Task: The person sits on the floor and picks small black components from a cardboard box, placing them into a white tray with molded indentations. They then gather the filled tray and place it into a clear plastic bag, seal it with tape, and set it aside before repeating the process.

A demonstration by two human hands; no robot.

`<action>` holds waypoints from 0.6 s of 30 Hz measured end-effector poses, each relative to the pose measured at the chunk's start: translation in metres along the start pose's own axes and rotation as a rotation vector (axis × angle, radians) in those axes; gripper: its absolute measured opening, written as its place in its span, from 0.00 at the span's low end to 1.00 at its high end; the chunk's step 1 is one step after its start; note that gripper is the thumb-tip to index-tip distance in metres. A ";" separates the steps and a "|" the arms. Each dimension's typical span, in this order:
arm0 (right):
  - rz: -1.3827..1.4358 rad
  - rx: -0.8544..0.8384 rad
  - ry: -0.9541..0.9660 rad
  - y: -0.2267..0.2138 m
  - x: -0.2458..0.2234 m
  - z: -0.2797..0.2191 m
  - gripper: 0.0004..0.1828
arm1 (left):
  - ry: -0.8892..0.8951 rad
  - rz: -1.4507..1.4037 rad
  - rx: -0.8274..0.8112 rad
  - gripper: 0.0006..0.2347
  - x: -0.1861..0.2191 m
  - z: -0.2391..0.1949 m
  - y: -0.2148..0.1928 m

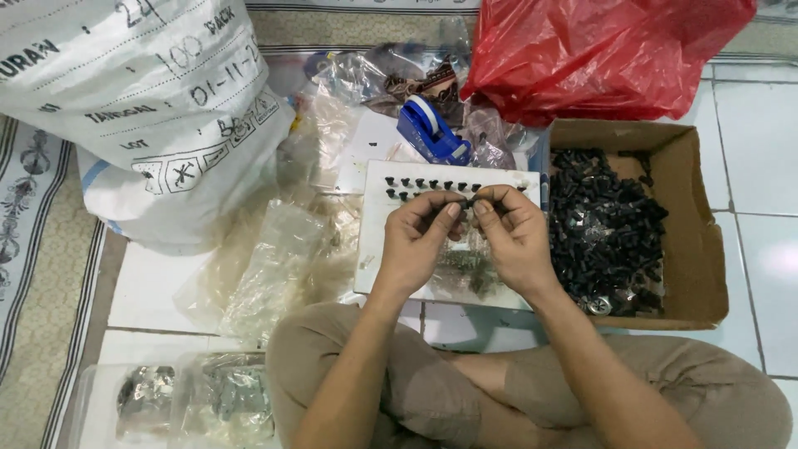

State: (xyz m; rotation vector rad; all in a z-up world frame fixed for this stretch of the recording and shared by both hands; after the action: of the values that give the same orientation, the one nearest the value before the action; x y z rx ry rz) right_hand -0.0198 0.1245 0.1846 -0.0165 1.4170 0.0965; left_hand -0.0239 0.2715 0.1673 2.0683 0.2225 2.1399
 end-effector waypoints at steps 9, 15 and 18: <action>-0.044 0.041 -0.019 0.001 -0.002 -0.004 0.05 | 0.128 0.065 0.088 0.06 0.019 -0.006 0.003; 0.056 0.084 0.084 -0.005 0.013 -0.010 0.05 | 0.184 0.081 0.094 0.06 0.021 -0.006 0.005; 0.078 0.119 0.090 -0.010 0.019 -0.009 0.06 | 0.174 0.078 0.105 0.06 0.013 -0.006 0.007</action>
State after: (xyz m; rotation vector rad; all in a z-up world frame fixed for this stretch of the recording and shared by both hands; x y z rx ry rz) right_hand -0.0253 0.1153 0.1635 0.1337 1.5117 0.0764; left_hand -0.0309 0.2670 0.1815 1.9745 0.2848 2.4070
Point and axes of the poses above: each hand's wrist, its own z-axis towards the middle knuckle, its own y-axis out of the palm, x = y × z, the point moved 10 cm from there along z, towards the middle knuckle, and after that the axes turned 3 degrees about z, right-handed, at the moved point
